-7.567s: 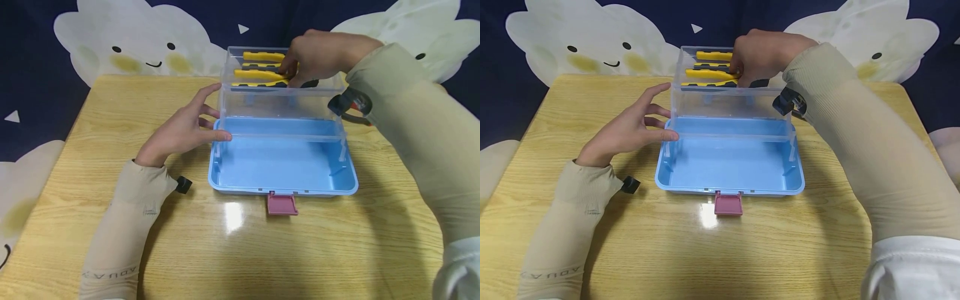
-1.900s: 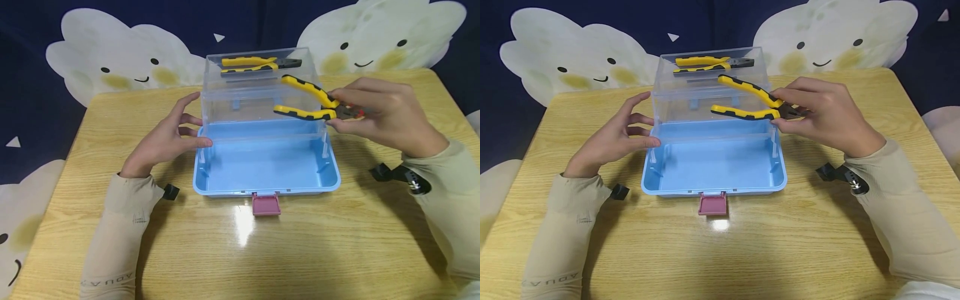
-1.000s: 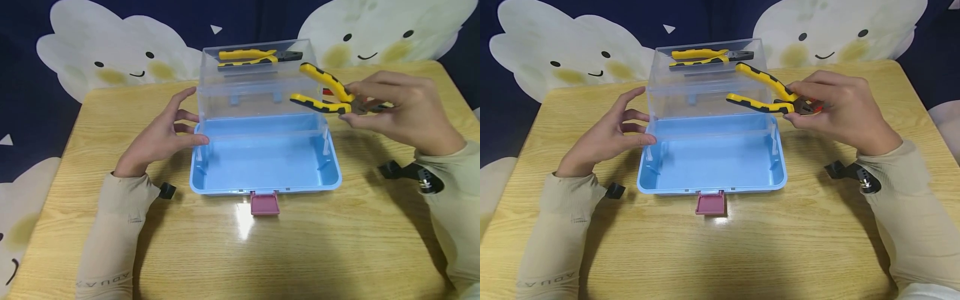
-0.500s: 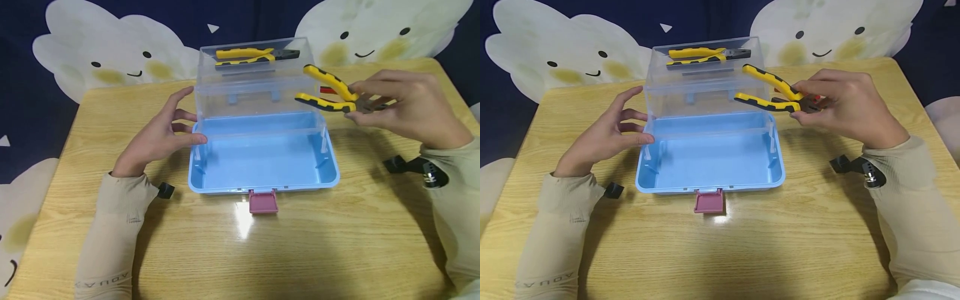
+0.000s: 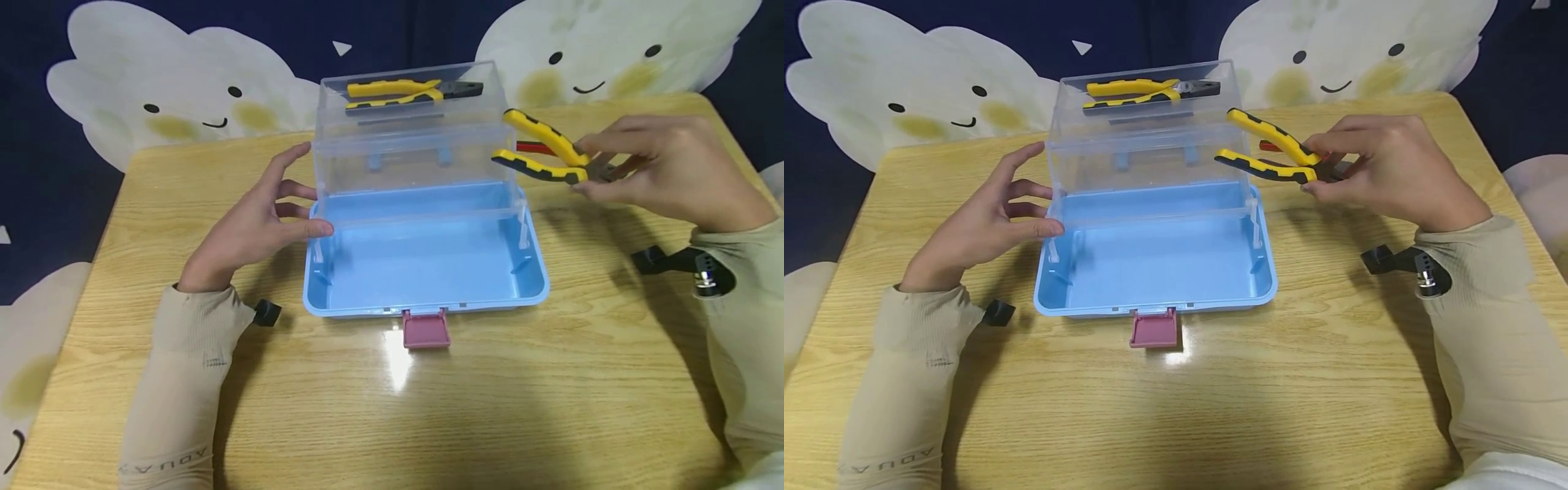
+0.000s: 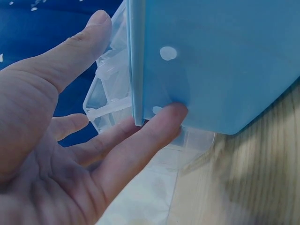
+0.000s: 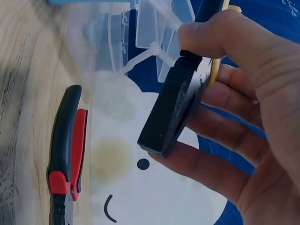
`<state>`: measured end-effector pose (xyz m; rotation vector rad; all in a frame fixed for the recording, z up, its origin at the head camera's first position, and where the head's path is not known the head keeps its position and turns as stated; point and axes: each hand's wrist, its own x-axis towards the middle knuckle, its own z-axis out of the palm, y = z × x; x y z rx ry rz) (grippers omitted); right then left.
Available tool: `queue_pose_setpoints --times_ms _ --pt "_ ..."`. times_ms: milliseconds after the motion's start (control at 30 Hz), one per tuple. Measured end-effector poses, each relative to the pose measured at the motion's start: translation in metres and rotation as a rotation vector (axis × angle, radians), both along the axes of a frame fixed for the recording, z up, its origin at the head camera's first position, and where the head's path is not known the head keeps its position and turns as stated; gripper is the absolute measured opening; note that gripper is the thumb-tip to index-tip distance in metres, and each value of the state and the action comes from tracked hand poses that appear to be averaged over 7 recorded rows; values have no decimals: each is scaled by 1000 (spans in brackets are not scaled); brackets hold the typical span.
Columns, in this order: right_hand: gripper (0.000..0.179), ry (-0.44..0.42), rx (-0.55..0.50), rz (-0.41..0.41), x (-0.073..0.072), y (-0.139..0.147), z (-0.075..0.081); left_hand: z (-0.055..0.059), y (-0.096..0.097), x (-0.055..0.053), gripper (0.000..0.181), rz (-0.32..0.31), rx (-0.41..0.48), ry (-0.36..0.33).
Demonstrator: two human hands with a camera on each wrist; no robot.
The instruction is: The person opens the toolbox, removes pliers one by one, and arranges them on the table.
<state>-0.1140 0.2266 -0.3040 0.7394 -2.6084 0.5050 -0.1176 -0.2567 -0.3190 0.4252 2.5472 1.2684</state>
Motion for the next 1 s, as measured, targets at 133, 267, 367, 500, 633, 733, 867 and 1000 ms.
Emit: queue_pose_setpoints --times_ms 133,267,367,500,633,733,867,1000 --pt "44 -27 20 -12 -1 5 -1 0 0 0 105 -1 -1 1" --pt "44 -50 45 -36 -2 11 -1 0 0 1 105 0 0 -1" --pt "43 -62 51 -53 -2 15 -1 0 0 1 105 2 -3 0" --pt "42 -79 44 -66 -5 20 -3 0 0 1 105 1 -2 2" --pt "42 -110 51 -74 -8 25 -6 0 0 1 105 2 -2 1" --pt "42 -132 64 -74 -11 30 -7 0 -1 1 105 3 -3 -1" --pt "43 -156 95 -86 -14 37 -10 0 -1 1 105 -2 -3 -4" --pt "43 -166 117 -97 -17 42 -12 0 -1 1 105 -7 -1 1"
